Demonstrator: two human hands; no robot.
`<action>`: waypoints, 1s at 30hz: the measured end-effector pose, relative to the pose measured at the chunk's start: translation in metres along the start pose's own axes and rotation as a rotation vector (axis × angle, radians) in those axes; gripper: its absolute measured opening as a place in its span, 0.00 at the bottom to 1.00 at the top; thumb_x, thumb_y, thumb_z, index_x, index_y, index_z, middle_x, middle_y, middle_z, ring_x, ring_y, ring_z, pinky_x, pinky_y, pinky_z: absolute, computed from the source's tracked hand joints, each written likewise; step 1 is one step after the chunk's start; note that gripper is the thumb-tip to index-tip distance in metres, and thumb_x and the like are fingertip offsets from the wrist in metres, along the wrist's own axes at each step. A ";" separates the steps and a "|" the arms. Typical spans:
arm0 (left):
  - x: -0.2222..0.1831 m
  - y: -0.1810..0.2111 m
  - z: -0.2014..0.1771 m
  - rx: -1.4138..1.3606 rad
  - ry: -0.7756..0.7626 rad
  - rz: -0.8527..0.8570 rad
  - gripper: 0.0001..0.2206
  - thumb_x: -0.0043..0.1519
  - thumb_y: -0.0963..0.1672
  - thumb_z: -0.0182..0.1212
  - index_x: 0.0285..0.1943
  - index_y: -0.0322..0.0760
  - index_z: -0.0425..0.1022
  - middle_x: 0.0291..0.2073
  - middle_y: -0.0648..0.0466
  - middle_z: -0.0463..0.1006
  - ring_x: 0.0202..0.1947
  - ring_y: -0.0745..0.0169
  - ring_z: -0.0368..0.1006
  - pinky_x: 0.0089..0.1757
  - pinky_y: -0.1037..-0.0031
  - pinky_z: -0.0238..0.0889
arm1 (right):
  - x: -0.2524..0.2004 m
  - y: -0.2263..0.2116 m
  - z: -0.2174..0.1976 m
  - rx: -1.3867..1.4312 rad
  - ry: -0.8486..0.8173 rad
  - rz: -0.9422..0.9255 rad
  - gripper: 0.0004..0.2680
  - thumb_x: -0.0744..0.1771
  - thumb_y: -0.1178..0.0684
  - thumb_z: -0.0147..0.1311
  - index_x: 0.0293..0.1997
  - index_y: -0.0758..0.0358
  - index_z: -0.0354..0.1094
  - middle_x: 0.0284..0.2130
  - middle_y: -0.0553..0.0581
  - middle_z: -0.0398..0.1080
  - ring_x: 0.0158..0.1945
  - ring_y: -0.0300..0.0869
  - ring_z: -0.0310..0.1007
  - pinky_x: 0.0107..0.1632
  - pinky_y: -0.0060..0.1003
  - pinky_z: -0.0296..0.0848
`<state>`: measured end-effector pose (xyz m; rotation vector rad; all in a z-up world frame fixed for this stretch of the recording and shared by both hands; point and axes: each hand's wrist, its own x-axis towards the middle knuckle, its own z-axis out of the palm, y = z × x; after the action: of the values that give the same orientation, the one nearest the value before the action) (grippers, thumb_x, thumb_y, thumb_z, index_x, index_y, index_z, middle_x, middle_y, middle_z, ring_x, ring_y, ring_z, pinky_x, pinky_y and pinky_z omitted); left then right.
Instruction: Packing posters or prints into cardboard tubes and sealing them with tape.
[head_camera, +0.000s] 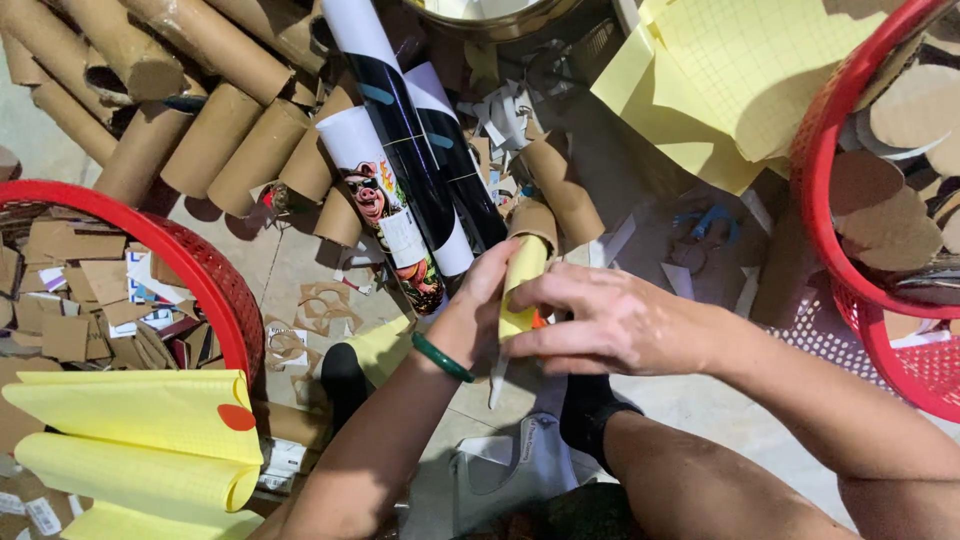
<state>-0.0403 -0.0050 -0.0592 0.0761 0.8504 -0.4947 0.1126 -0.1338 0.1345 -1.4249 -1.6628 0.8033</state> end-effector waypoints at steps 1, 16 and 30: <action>0.003 0.002 0.004 0.032 0.094 -0.049 0.22 0.71 0.53 0.40 0.59 0.37 0.71 0.47 0.45 0.80 0.46 0.48 0.77 0.46 0.56 0.75 | -0.001 -0.003 0.000 0.017 0.005 -0.073 0.14 0.64 0.52 0.63 0.55 0.55 0.70 0.52 0.59 0.66 0.52 0.52 0.71 0.53 0.45 0.75; -0.011 -0.010 -0.006 0.501 0.070 0.680 0.29 0.68 0.41 0.59 0.79 0.44 0.56 0.65 0.49 0.70 0.47 0.64 0.77 0.41 0.78 0.76 | -0.039 0.123 0.068 0.081 0.367 0.389 0.04 0.66 0.56 0.61 0.41 0.63 0.74 0.50 0.58 0.70 0.53 0.48 0.74 0.52 0.42 0.74; 0.040 -0.020 -0.029 1.172 0.600 0.994 0.20 0.58 0.37 0.64 0.61 0.37 0.77 0.60 0.49 0.69 0.55 0.51 0.74 0.50 0.68 0.70 | -0.022 0.113 0.081 0.224 0.394 0.602 0.19 0.62 0.55 0.63 0.59 0.63 0.66 0.45 0.58 0.70 0.43 0.44 0.76 0.42 0.37 0.77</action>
<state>-0.0477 -0.0301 -0.1053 1.7060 0.8717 0.0595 0.0980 -0.1343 -0.0055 -1.8036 -0.8218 0.9192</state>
